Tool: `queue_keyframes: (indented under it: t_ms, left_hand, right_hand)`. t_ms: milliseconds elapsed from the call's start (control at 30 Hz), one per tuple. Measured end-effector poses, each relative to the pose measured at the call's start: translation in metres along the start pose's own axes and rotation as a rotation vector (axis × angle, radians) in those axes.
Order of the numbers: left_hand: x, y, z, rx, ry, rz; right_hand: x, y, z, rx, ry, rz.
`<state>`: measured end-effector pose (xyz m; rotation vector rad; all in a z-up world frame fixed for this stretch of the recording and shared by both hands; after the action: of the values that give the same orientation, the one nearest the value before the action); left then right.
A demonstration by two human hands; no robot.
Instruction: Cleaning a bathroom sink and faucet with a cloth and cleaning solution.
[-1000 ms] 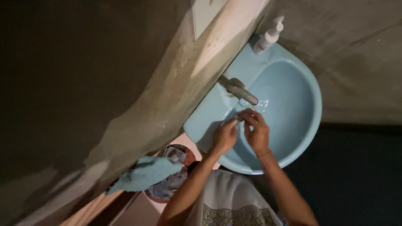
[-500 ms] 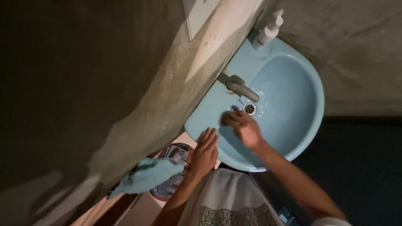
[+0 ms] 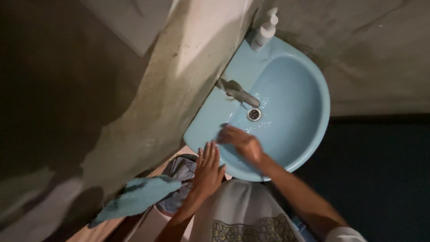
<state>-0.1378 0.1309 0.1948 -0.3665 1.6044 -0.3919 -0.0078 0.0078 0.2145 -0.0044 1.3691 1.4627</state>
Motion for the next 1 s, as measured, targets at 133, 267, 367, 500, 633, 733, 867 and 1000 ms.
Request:
queue_keyframes:
  t_ms: [133,267,367,500,633,733,867,1000]
  left_hand:
    - [-0.009,-0.006,0.016,0.077,-0.013,-0.091]
    - [-0.016,-0.019,0.049,0.001,-0.041,-0.008]
    - [-0.011,-0.019,0.068,-0.038,-0.020,0.072]
    - [-0.001,-0.005,0.074,0.012,-0.103,0.176]
    - [0.007,0.000,0.072,0.012,-0.088,0.143]
    - [0.002,-0.004,0.073,0.031,-0.134,0.097]
    - [0.002,-0.010,0.070,0.063,-0.161,0.107]
    - [0.003,-0.009,0.074,0.023,-0.126,0.129]
  right_hand:
    - [-0.015,-0.103,-0.034,0.354,-0.322,0.104]
    - [-0.001,-0.181,-0.040,0.653,-0.742,0.522]
    - [0.025,-0.175,-0.021,0.666,-0.759,0.622]
    - [0.063,-0.138,-0.039,0.483,-0.629,0.436]
    - [0.089,-0.080,-0.035,0.369,-0.360,1.172]
    - [0.066,-0.122,-0.031,0.529,-0.573,0.472]
    - [0.032,-0.180,-0.017,0.633,-0.840,0.398]
    - [0.027,-0.145,-0.016,0.670,-0.742,0.236]
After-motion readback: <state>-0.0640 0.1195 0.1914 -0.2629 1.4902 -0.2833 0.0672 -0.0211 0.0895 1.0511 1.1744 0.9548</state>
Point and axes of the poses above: each hand's wrist, its own z-axis towards the middle knuckle, its own x-axis out of the palm, y = z × x, the point moved 7 cm from there along z, towards the middle knuckle, and after that the axes turned 1 degree about z, right-handed, at the moved point
